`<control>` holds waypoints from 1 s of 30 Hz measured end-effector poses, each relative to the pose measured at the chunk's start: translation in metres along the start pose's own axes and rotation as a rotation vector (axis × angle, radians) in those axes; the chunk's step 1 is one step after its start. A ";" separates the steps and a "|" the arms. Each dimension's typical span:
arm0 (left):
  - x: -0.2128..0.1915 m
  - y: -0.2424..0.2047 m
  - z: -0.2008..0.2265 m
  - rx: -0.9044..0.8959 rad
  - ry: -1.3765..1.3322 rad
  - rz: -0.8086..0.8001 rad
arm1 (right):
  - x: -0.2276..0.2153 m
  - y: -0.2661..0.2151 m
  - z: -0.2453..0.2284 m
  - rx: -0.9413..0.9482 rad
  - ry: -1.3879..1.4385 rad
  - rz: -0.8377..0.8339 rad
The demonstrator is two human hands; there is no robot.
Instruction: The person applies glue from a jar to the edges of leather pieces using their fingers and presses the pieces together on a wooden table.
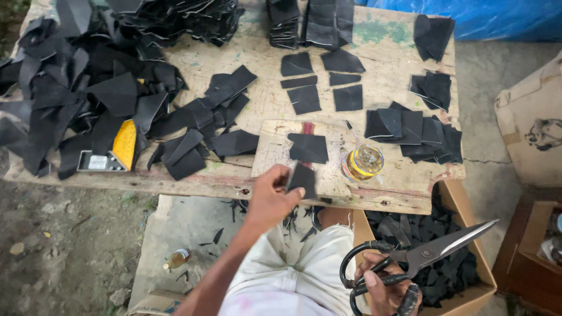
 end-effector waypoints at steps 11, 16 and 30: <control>-0.044 0.022 0.021 -0.097 -0.426 -0.004 | 0.070 0.004 0.010 0.242 -0.002 -0.326; -0.047 0.032 0.015 -0.027 -0.392 0.143 | 0.089 0.006 0.035 0.411 -0.122 -0.300; -0.041 0.028 0.055 0.004 -0.497 0.273 | 0.148 0.024 0.021 0.320 -0.189 -0.465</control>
Point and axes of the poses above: each hand's wrist, its own y-axis towards the middle knuckle, its own x-axis out of the palm, z = x × y, the point moved 8 cm from there along y, towards the middle knuckle, and after that the axes turned 3 degrees about z, right-handed, at the moved point
